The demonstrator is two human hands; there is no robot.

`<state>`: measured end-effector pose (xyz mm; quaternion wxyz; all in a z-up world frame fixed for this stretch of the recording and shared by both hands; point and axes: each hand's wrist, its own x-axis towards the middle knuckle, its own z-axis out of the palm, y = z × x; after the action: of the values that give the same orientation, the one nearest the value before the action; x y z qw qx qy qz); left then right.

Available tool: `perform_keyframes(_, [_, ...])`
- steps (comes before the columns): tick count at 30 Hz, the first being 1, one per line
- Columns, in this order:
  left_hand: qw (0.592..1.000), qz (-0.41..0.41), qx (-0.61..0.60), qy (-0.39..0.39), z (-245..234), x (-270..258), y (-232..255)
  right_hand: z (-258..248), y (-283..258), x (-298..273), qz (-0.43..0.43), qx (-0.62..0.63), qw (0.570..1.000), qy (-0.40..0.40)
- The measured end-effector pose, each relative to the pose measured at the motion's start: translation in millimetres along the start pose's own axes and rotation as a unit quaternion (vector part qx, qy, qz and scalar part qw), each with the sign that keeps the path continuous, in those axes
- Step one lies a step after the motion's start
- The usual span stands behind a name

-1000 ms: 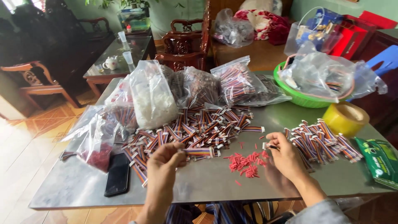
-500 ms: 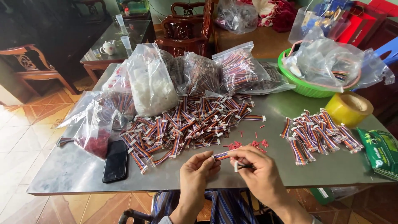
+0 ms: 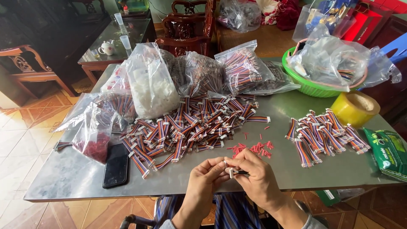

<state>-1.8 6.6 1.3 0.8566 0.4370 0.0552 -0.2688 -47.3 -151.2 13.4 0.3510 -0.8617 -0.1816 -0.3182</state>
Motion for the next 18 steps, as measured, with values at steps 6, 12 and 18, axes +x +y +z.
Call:
perform_keyframes(6, [0.998,0.033,-0.053,0.001,0,2,-2,-13,-35,15,0.257,0.058,0.958,-0.109])
perform_keyframes(12, [0.998,0.053,0.028,0.027,3,-2,1,-8,2,1,0.161,-0.070,0.976,-0.133])
perform_keyframes(18, [0.999,0.040,0.002,0.025,6,-4,2,11,5,-1,0.191,-0.091,0.971,-0.114])
